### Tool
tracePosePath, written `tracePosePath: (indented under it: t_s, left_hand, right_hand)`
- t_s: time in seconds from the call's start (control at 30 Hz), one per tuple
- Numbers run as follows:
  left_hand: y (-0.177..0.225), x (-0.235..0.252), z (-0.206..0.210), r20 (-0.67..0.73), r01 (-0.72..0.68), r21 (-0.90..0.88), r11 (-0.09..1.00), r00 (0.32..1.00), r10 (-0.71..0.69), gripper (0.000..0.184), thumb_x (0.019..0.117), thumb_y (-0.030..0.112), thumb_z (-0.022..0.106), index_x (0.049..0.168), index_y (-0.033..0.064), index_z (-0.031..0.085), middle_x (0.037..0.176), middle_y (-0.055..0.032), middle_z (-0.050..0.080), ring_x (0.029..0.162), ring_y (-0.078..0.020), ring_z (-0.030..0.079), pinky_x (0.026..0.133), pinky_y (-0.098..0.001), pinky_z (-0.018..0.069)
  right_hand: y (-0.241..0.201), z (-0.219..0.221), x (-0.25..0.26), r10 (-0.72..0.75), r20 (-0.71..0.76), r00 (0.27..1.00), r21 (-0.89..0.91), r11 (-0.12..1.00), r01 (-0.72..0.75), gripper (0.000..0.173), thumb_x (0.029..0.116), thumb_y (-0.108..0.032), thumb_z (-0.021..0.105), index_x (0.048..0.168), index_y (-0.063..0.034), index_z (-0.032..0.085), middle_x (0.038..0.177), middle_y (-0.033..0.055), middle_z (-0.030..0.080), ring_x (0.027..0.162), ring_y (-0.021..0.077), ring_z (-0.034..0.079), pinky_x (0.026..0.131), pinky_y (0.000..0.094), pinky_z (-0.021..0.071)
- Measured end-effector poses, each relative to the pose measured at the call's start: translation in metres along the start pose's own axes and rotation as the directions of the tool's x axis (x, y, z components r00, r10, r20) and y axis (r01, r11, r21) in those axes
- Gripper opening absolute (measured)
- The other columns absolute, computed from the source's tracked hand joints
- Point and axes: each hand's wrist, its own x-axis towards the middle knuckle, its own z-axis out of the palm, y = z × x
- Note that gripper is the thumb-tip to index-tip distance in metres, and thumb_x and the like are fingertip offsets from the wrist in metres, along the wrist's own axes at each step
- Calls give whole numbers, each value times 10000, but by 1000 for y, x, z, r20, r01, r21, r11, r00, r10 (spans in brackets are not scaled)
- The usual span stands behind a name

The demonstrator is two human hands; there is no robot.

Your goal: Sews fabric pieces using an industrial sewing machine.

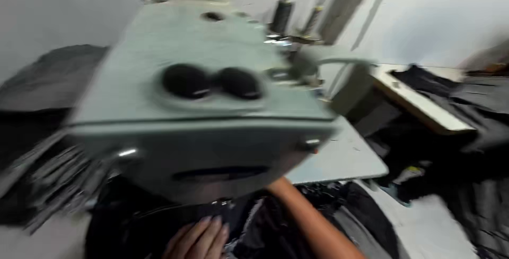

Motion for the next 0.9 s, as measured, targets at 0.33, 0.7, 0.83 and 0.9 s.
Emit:
tracePosePath:
  t_s: [0.33, 0.7, 0.83, 0.9]
  left_hand:
    - [6, 7, -4, 1, 52, 39, 998, 999, -52, 329, 1053, 334, 546, 1155, 113, 769, 1195, -36, 752, 1139, -178, 629, 1020, -301, 399]
    - [8, 9, -1, -12, 39, 73, 997, 999, -38, 282, 1051, 284, 556, 1129, 128, 777, 1170, -25, 760, 1115, -164, 635, 997, -291, 399]
    - [8, 7, -1, -15, 33, 62, 997, 999, -33, 264, 1045, 269, 570, 1131, 129, 776, 1167, -24, 760, 1116, -164, 634, 997, -293, 400]
    - [8, 7, -1, -20, 38, 51, 998, 999, -37, 256, 1042, 261, 578, 1132, 131, 780, 1163, -19, 763, 1122, -157, 638, 1002, -289, 403]
  right_hand:
    - [-19, -3, -5, 143, 75, 987, -163, 978, -129, 308, 1030, -182, 594, 1093, 105, 686, 1086, 299, 678, 1033, 392, 639, 954, 522, 462]
    - [-19, -4, -6, 158, 48, 986, -133, 980, -150, 364, 1040, -222, 593, 1136, 120, 667, 1152, 321, 656, 1110, 422, 609, 1009, 530, 425]
    - [-15, -2, -8, 98, 36, 995, -136, 986, -92, 381, 1042, -237, 587, 1148, 121, 666, 1164, 328, 656, 1143, 443, 605, 1029, 543, 418]
    - [-12, -4, -9, 57, 43, 997, -180, 982, -49, 391, 1045, -258, 569, 1155, 103, 670, 1150, 324, 665, 1123, 455, 623, 1009, 563, 431]
